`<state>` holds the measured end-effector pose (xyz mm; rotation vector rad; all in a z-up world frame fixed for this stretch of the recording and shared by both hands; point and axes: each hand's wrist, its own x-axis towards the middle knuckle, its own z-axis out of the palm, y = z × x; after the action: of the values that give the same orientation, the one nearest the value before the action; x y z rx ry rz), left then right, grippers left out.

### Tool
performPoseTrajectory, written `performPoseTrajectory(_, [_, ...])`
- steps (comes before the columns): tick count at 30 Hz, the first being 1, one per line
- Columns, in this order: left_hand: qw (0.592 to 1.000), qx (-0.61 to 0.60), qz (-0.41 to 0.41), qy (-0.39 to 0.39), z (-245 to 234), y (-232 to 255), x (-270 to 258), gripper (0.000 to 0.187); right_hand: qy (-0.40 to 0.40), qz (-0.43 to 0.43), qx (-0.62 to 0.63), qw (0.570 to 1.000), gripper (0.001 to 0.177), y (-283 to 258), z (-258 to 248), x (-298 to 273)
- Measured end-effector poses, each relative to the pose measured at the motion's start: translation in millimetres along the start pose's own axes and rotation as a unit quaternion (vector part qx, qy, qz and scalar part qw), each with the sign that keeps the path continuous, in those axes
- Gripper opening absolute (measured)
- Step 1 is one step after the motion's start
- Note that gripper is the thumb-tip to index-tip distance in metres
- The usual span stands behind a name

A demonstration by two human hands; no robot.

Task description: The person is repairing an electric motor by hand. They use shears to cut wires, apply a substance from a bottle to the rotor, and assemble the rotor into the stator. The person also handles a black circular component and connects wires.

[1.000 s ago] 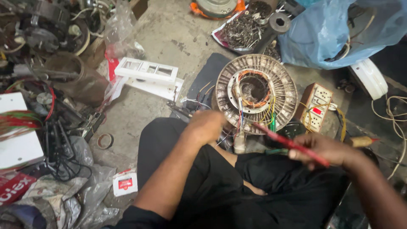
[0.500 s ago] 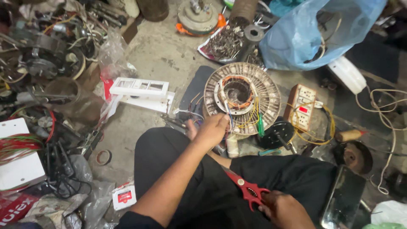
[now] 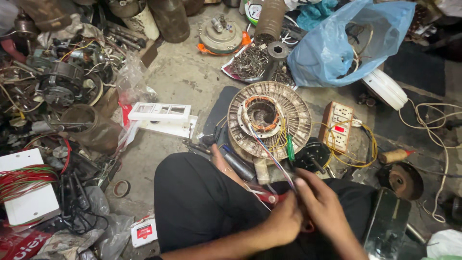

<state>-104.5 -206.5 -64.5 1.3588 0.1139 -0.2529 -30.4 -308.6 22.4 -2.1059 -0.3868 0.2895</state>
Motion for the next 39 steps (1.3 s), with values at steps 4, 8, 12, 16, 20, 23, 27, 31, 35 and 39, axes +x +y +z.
performPoseTrajectory(4, [0.886,0.364,0.068,-0.28,-6.5,13.7,-18.9,0.034,-0.196,0.17,0.246,0.934,0.034,-8.5,9.2,24.1])
performPoseTrajectory(8, [0.828,0.433,0.1,-0.342,-65.0,81.1,-15.8,0.046,-0.151,0.254,0.262,0.919,0.036,-10.1,-58.5,35.0])
performPoseTrajectory(12, [0.895,0.429,-0.093,0.083,-142.7,159.5,39.6,0.027,-0.098,0.202,-0.018,0.974,0.044,-10.1,-103.7,48.9])
performPoseTrajectory(16, [0.832,0.438,0.177,0.291,-182.9,166.6,110.4,0.051,0.035,-0.06,-0.258,0.964,0.067,-13.2,-79.7,69.8])
performPoseTrajectory(20, [0.822,0.439,0.215,0.293,-180.4,131.4,160.4,0.056,-0.041,0.014,-0.166,0.985,0.071,-16.6,16.6,93.6])
performPoseTrajectory(23, [0.832,0.364,0.252,0.334,-174.6,115.9,156.9,0.056,0.009,-0.051,-0.187,0.981,0.056,-14.9,67.3,95.3])
performPoseTrajectory(27, [0.865,0.337,0.149,0.341,-171.5,136.0,148.4,0.044,0.085,-0.134,-0.186,0.97,0.022,3.9,92.9,99.4])
performPoseTrajectory(31, [0.864,0.353,0.1,0.345,-172.4,147.1,150.3,0.026,0.017,0.151,0.105,0.983,0.023,35.0,88.9,101.1])
performPoseTrajectory(35, [0.852,0.343,0.117,0.377,-170.2,140.5,155.5,0.024,-0.064,0.129,0.086,0.986,0.031,36.0,43.3,106.9])
performPoseTrajectory(39, [0.844,0.351,0.136,0.381,-172.2,135.7,156.5,0.025,-0.087,0.205,-0.189,0.956,0.039,-1.2,-55.6,125.7])
